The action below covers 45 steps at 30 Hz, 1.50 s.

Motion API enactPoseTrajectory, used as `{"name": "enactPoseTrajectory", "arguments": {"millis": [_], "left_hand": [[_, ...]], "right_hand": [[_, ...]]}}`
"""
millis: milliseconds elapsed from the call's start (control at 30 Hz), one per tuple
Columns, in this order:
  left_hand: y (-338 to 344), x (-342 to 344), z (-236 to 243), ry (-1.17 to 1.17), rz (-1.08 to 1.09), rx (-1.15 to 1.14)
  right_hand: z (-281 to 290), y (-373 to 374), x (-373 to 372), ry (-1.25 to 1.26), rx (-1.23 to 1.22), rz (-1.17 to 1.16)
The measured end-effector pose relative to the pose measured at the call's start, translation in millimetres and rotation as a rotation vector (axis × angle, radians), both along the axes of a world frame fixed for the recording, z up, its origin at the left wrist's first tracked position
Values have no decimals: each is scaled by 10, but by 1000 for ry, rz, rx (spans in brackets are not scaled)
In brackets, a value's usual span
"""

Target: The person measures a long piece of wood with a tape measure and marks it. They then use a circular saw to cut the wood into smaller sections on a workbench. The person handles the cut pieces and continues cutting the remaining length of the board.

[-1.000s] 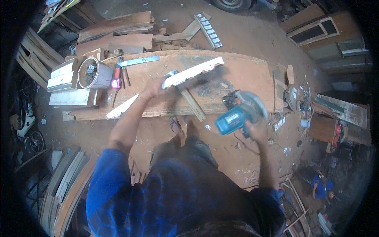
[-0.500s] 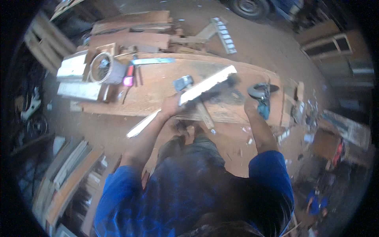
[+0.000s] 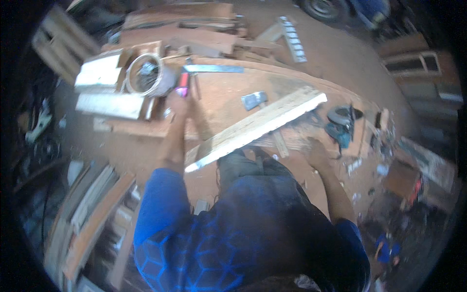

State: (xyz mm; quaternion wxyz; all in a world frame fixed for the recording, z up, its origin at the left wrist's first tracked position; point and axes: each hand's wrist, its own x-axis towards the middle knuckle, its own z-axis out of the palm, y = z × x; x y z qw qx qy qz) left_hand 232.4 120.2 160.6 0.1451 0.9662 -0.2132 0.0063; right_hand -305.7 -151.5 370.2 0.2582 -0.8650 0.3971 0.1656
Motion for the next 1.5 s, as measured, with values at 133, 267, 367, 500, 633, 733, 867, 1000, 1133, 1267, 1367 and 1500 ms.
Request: {"name": "enactPoseTrajectory", "arguments": {"millis": [133, 267, 367, 500, 633, 733, 867, 1000, 1133, 1267, 1367, 1500], "left_hand": [[-210, 235, 28, 380, -55, 7], [-101, 233, 44, 446, -65, 50], [566, 459, 82, 476, -262, -196], [330, -473, 435, 586, -76, -575], [-183, -1586, 1118, 843, 109, -607], [-626, -2237, 1608, 1275, -58, -688], [-987, -2781, 2110, 1787, 0, -796], [-1001, -2925, 2039, 1923, -115, -713], [-1052, -3191, 1991, 1897, -81, -479], [-1118, -3301, 1626, 1835, -392, -337], [-1245, -3232, 1269, 1509, -402, -543], [-1376, -3123, 1029, 240, -667, -219]], "right_hand": [[127, 239, 390, -285, 271, -451], [-750, 428, 916, -426, 281, -1020], [-745, 395, 1421, -424, 85, -951], [-765, 277, 1280, -540, 303, -1038], [-366, 572, 1288, -496, 270, -516], [346, 865, 1441, -596, -42, -58], [328, 872, 1287, -604, 0, -172], [368, 701, 950, -508, 314, -357], [195, 820, 575, -505, 322, -446], [0, 864, 134, -590, 466, -549], [105, 875, -192, -508, 496, -503], [-100, 797, -1163, -238, 621, -693]]}}
